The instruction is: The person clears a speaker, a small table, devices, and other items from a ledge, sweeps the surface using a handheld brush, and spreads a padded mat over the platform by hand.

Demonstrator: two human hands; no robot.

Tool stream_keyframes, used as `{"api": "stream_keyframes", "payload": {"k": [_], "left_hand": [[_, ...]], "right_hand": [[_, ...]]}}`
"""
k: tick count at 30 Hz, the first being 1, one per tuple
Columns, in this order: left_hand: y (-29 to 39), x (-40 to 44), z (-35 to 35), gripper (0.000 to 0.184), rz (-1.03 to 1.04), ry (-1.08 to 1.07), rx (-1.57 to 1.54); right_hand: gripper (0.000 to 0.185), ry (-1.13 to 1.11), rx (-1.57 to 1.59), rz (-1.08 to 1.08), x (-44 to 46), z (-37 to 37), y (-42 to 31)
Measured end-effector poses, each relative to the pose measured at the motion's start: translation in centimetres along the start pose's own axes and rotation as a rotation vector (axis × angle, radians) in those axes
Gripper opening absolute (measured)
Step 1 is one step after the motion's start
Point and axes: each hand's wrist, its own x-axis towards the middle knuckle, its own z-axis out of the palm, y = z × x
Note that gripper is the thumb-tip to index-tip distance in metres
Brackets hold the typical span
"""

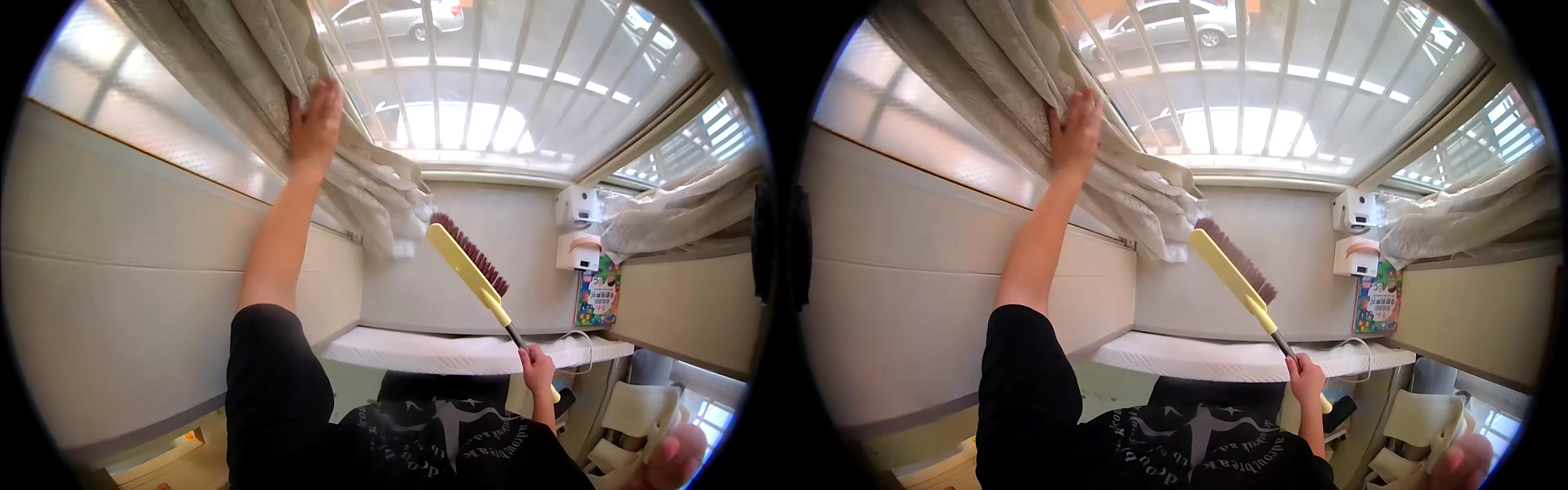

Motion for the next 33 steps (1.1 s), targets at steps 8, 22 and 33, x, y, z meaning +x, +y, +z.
{"api": "stream_keyframes", "payload": {"k": [8,22,33], "left_hand": [[12.5,-7.7,2.4,0.101,0.514,-0.878,-0.023],[20.5,-21.8,17.6,0.072,0.48,-0.901,0.209],[18.5,-19.8,16.0,0.029,0.537,-0.717,0.144]], "right_hand": [[0.028,-0.072,-0.025,0.07,-1.1,2.0,2.6],[0.021,-0.15,-0.004,0.15,-0.3,3.7,5.9],[0.017,-0.217,0.015,0.132,2.9,3.5,5.9]]}}
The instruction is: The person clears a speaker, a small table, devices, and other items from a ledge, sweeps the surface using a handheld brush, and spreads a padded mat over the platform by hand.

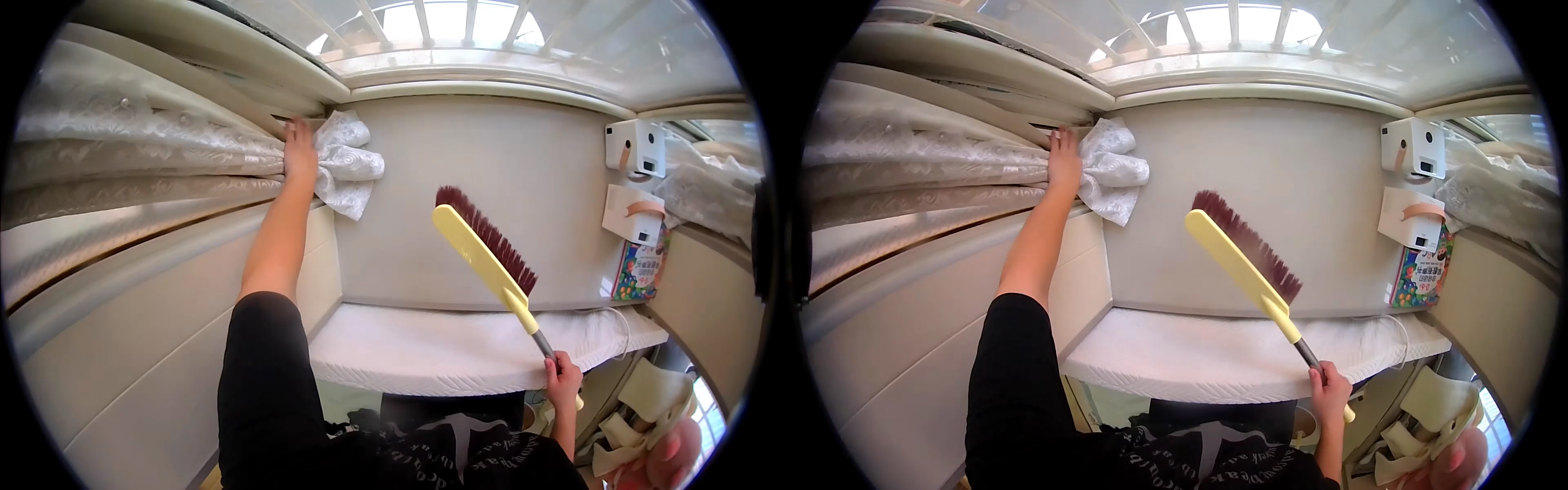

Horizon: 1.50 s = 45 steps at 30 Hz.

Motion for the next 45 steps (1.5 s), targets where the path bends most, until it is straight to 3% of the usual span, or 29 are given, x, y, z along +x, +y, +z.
{"api": "stream_keyframes", "payload": {"k": [2,4,7,9,12,13,14,16,17,20,25,28,31,34,40,45], "left_hand": [[0.2,0.4,-0.5,0.027,-0.035,-0.131,-0.181],[-1.0,2.5,-1.8,0.029,0.038,-0.425,-0.478],[-3.9,1.6,-4.1,0.033,0.112,-0.458,-0.69],[-5.4,1.9,-1.5,0.035,-0.021,-0.244,-1.134],[-8.4,1.5,-1.8,0.045,-0.241,-0.053,-1.535],[-8.8,2.0,-1.3,0.05,-0.352,0.204,-1.558],[-9.0,2.3,-0.4,0.055,-0.461,0.462,-1.563],[-10.5,1.6,-3.5,0.063,-0.611,0.477,-1.163],[-10.5,3.7,4.3,0.064,-0.351,0.577,-0.866],[-12.1,1.3,-0.8,0.066,-0.409,0.695,-0.55],[-13.1,1.5,-0.3,0.065,-0.409,0.684,-0.409],[-13.2,1.7,0.1,0.064,-0.414,0.683,-0.377],[-13.5,1.8,0.7,0.063,-0.408,0.69,-0.362],[-14.0,2.2,1.2,0.062,-0.399,0.696,-0.336],[-14.0,1.8,1.9,0.061,-0.38,0.691,-0.304],[-14.0,2.0,2.4,0.06,-0.359,0.681,-0.273]], "right_hand": [[0.017,0.009,-0.01,-0.022,2.0,-0.8,-1.2],[0.019,0.01,-0.038,-0.082,5.2,-1.0,-1.5],[0.019,-0.055,-0.176,-0.185,11.7,-1.0,0.3],[0.02,0.089,-0.124,-0.43,16.9,0.0,-1.3],[0.025,-0.091,-0.263,-0.378,24.5,0.7,-6.1],[0.027,-0.082,-0.364,-0.41,26.6,1.3,-8.1],[0.027,-0.067,-0.348,-0.453,28.6,2.2,-10.0],[0.026,0.0,-0.336,-0.557,31.6,4.4,-13.4],[0.025,0.05,-0.338,-0.614,32.6,6.0,-14.8],[0.025,0.145,-0.317,-0.683,34.7,10.3,-19.5],[0.029,0.08,-0.337,-0.694,36.2,16.1,-23.9],[0.03,-0.166,-0.342,-0.66,35.7,15.8,-22.9],[0.031,-0.316,-0.306,-0.849,35.3,12.2,-18.7],[0.03,-0.098,-0.275,-0.81,35.0,8.2,-19.1],[0.029,0.05,-0.377,-0.632,39.8,12.3,-23.6],[0.03,-0.258,-0.422,-0.643,33.5,14.5,-17.7]]}}
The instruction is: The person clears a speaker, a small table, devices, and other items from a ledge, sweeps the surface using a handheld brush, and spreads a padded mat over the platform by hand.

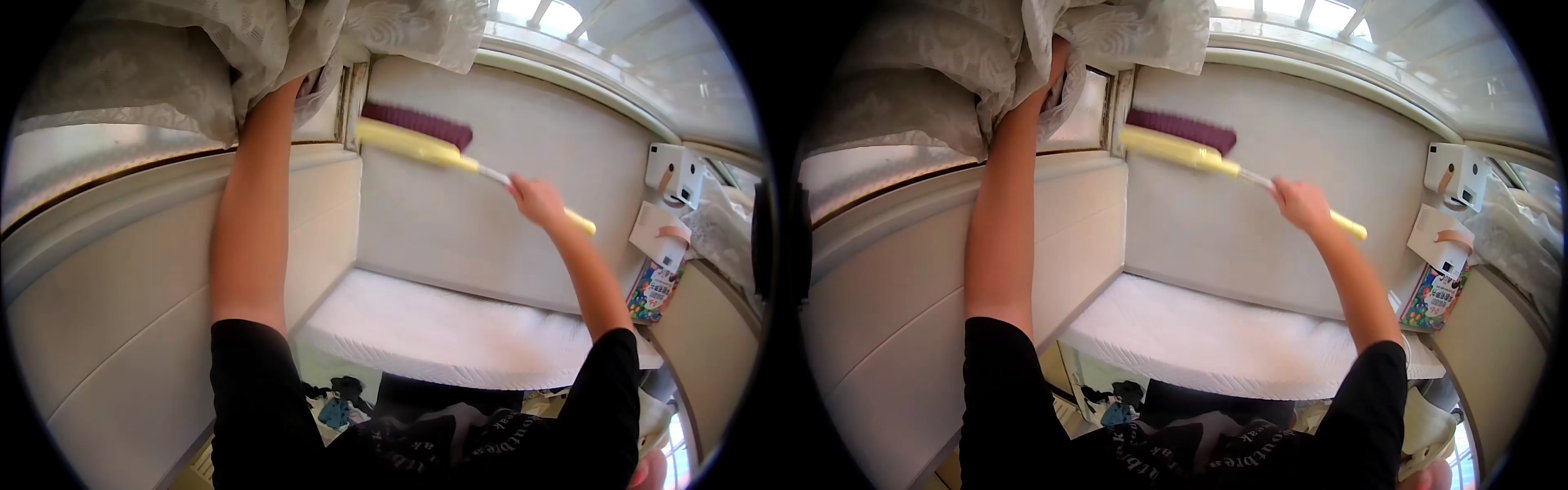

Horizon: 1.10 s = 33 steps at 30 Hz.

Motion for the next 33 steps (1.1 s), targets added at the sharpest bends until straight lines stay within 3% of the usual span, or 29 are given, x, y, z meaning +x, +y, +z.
{"api": "stream_keyframes", "payload": {"k": [4,7,10,13,14,18,20,23,27,29,31,33], "left_hand": [[-0.1,-0.1,0.3,0.059,0.022,-0.007,0.015],[0.2,-0.3,0.6,0.058,0.048,-0.019,0.031],[0.9,-0.4,1.1,0.057,0.086,-0.033,0.053],[1.6,-0.3,1.5,0.057,0.118,-0.049,0.081],[1.9,-0.3,1.6,0.056,0.128,-0.054,0.083],[2.3,-0.4,2.2,0.055,0.159,-0.061,0.105],[2.3,-0.4,2.4,0.055,0.169,-0.06,0.118],[2.4,-0.5,2.8,0.054,0.182,-0.057,0.142],[1.8,-1.5,2.9,0.053,0.202,-0.055,0.185],[1.7,-1.8,3.0,0.053,0.21,-0.05,0.198],[1.5,-2.2,3.3,0.053,0.214,-0.048,0.207],[1.7,-2.1,3.3,0.052,0.228,-0.054,0.223]], "right_hand": [[0.029,-0.258,0.015,-0.045,-7.4,-2.3,0.4],[0.028,-0.203,-0.032,-0.102,-8.0,-4.8,1.7],[0.027,0.041,0.048,0.035,-5.5,-4.6,2.2],[0.028,0.155,0.064,0.194,-4.0,-1.5,1.3],[0.028,0.25,0.014,0.087,-4.8,1.5,1.9],[0.028,-0.169,-0.053,-0.01,-13.3,5.0,-1.1],[0.029,-0.368,-0.025,-0.114,-17.1,3.2,-1.5],[0.03,-0.479,0.024,-0.082,-18.2,-0.8,0.7],[0.03,0.053,0.156,0.049,-13.4,-3.5,4.4],[0.029,0.218,0.204,0.193,-8.3,-4.4,3.8],[0.028,0.324,0.138,0.279,-5.1,-1.8,4.0],[0.026,0.25,0.09,0.234,-5.1,4.2,3.6]]}}
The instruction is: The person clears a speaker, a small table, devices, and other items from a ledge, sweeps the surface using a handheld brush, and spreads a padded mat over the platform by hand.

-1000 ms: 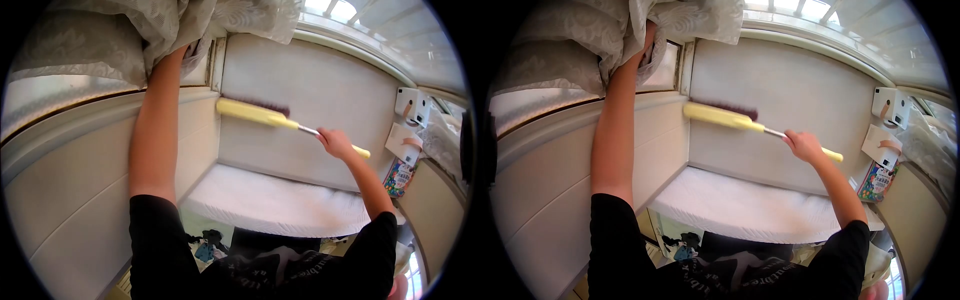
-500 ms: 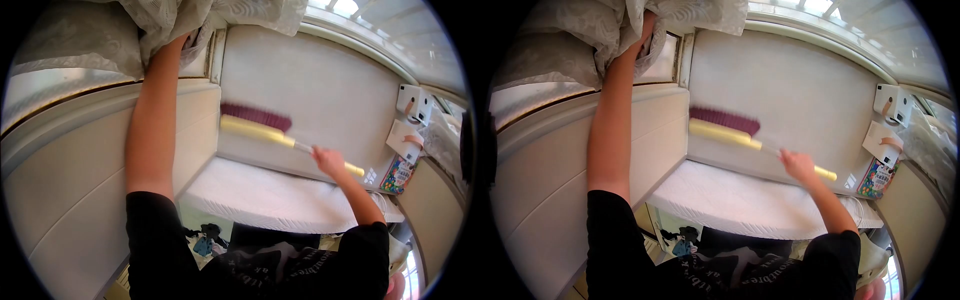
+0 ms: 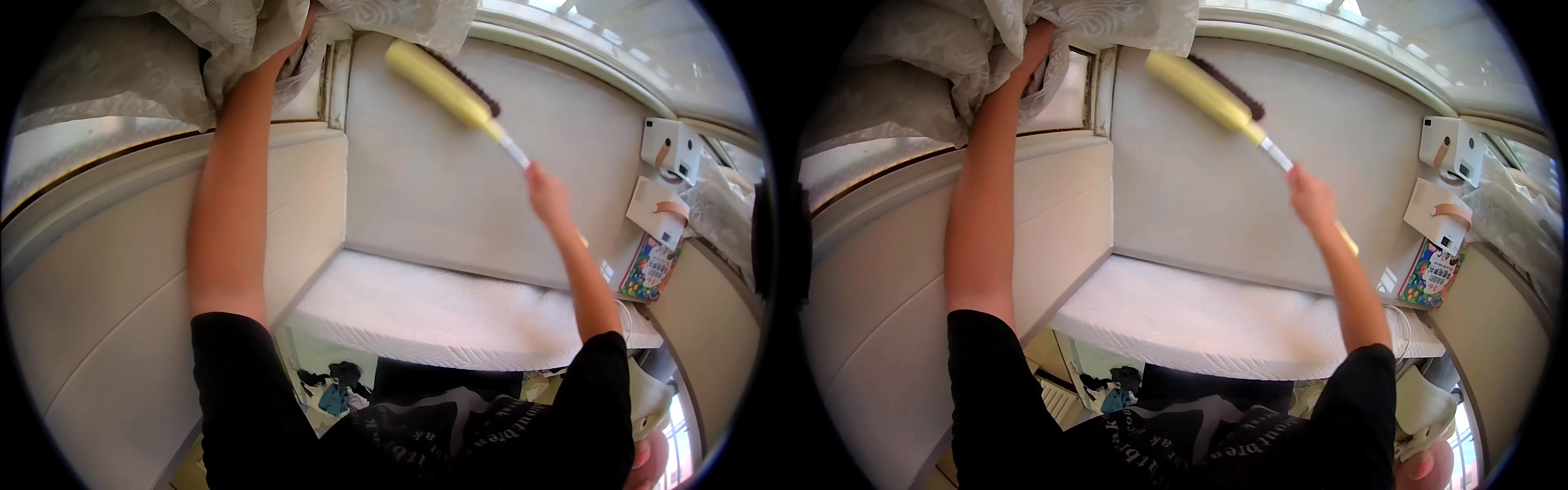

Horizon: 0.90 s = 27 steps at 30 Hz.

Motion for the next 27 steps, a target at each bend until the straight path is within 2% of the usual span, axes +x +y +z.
{"api": "stream_keyframes", "payload": {"k": [4,6,9,11,13,15,18,20,22,26,27], "left_hand": [[0.4,-0.1,0.8,0.051,0.017,0.001,0.024],[0.7,0.3,0.6,0.051,0.029,0.0,0.03],[1.0,0.4,0.8,0.051,0.046,0.0,0.055],[1.1,0.8,0.8,0.05,0.059,0.004,0.071],[1.3,0.7,0.8,0.05,0.061,0.006,0.08],[1.3,0.5,0.7,0.049,0.067,0.01,0.094],[1.5,-0.1,0.7,0.049,0.08,0.011,0.12],[1.6,-0.2,0.7,0.049,0.085,0.012,0.133],[1.9,-0.3,0.9,0.048,0.098,0.017,0.151],[2.7,0.3,1.5,0.048,0.129,0.016,0.2],[2.9,0.7,1.7,0.047,0.137,0.019,0.218]], "right_hand": [[0.025,-0.477,-0.142,-0.231,-10.3,1.7,-3.2],[0.029,-0.715,-0.126,-0.267,-13.7,-1.3,-3.4],[0.032,-0.88,-0.085,-0.225,-12.8,-6.9,-1.2],[0.033,-0.756,0.015,-0.122,-10.7,-9.0,1.4],[0.03,-0.408,0.065,-0.086,-8.5,-9.4,1.9],[0.026,-0.218,0.07,0.072,-6.0,-8.1,-0.6],[0.025,-0.081,0.08,0.038,-5.6,-0.8,-1.5],[0.027,-0.313,-0.074,-0.051,-8.2,1.6,-3.6],[0.026,-0.491,-0.054,-0.156,-12.2,2.1,-3.9],[0.03,-0.821,0.07,-0.263,-14.5,-4.7,2.2],[0.031,-0.845,0.002,-0.191,-14.1,-8.2,2.5]]}}
